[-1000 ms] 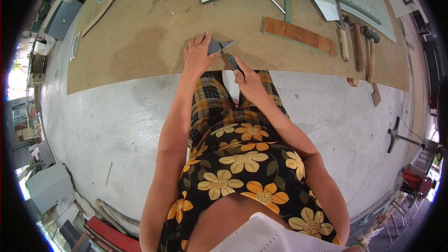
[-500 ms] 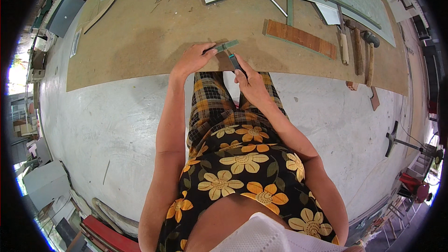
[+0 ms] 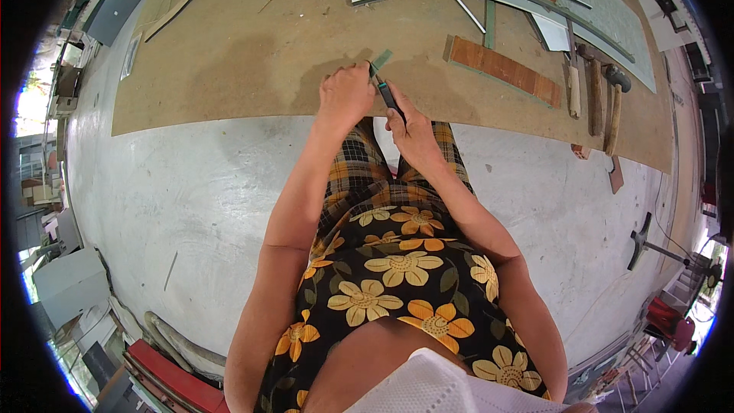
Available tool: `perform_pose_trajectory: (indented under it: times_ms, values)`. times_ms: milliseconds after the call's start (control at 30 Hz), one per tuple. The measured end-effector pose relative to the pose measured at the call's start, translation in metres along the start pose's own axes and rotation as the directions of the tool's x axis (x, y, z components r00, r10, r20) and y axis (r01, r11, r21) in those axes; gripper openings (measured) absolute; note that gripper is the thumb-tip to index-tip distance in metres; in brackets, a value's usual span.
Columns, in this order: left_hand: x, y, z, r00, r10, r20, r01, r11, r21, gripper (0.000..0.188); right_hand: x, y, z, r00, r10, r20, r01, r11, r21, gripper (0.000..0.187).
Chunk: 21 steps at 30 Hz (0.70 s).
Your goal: The person shaves and shapes the edges of small wood strips and laminate pieces using a utility knife.
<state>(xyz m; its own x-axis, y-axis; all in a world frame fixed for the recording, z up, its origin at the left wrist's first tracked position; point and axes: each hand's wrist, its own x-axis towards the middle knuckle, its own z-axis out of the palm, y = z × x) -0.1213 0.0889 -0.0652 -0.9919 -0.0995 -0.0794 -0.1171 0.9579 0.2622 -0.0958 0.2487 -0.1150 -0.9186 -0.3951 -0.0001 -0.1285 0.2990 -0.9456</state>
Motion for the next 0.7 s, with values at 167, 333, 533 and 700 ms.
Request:
perform_pose_trajectory:
  times_ms: [167,333,533,700]
  values:
    - [-0.001,-0.008,0.012,0.998,-0.031,-0.047,0.032,0.999,0.024,0.027,-0.004,-0.003,0.001,0.997,-0.077,-0.014,0.076,0.997,-0.029,0.050]
    - [-0.006,-0.013,0.024,0.986,-0.039,-0.163,0.029,0.998,-0.062,0.027,-0.002,-0.011,-0.003,1.000,-0.005,0.027,0.005,1.000,-0.013,0.046]
    - [-0.004,-0.016,0.019,0.991,-0.045,-0.126,0.038,0.998,-0.058,0.026,-0.004,-0.003,0.001,0.997,-0.077,-0.006,0.076,0.993,-0.095,0.049]
    - [-0.004,-0.023,0.017,0.990,0.013,-0.138,-0.021,0.998,-0.060,0.026,-0.003,0.002,0.003,0.996,-0.094,-0.009,0.093,0.991,-0.093,0.048]
